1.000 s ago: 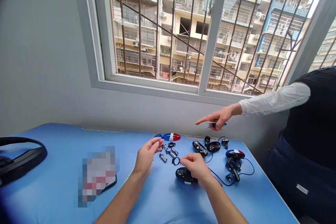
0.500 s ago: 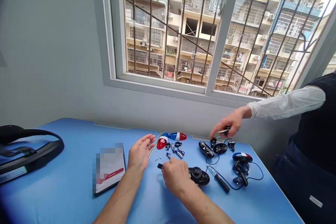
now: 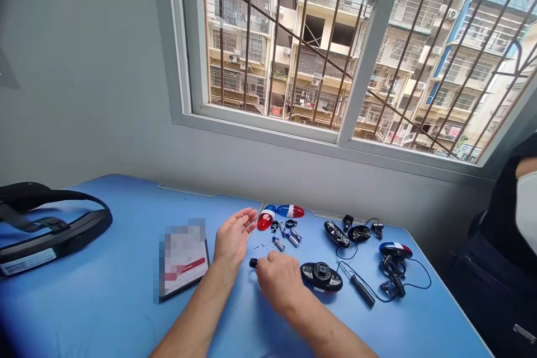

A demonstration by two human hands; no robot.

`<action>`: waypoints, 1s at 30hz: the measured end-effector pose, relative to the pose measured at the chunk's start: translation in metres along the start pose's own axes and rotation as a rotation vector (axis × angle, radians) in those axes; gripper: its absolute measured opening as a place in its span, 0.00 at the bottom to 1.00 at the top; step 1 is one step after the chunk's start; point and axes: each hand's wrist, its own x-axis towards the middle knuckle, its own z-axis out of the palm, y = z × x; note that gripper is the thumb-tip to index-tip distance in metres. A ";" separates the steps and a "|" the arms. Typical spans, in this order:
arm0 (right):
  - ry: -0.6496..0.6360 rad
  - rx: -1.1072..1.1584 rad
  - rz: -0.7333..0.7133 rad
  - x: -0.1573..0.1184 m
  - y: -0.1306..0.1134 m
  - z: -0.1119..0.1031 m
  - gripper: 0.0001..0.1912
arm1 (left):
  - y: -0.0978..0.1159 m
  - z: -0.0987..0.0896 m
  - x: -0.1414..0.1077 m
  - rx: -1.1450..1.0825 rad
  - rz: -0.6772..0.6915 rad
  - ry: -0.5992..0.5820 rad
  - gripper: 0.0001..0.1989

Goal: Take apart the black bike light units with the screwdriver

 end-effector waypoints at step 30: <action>-0.201 0.271 0.341 0.062 0.123 0.008 0.13 | -0.010 0.001 -0.007 0.195 -0.046 -0.119 0.08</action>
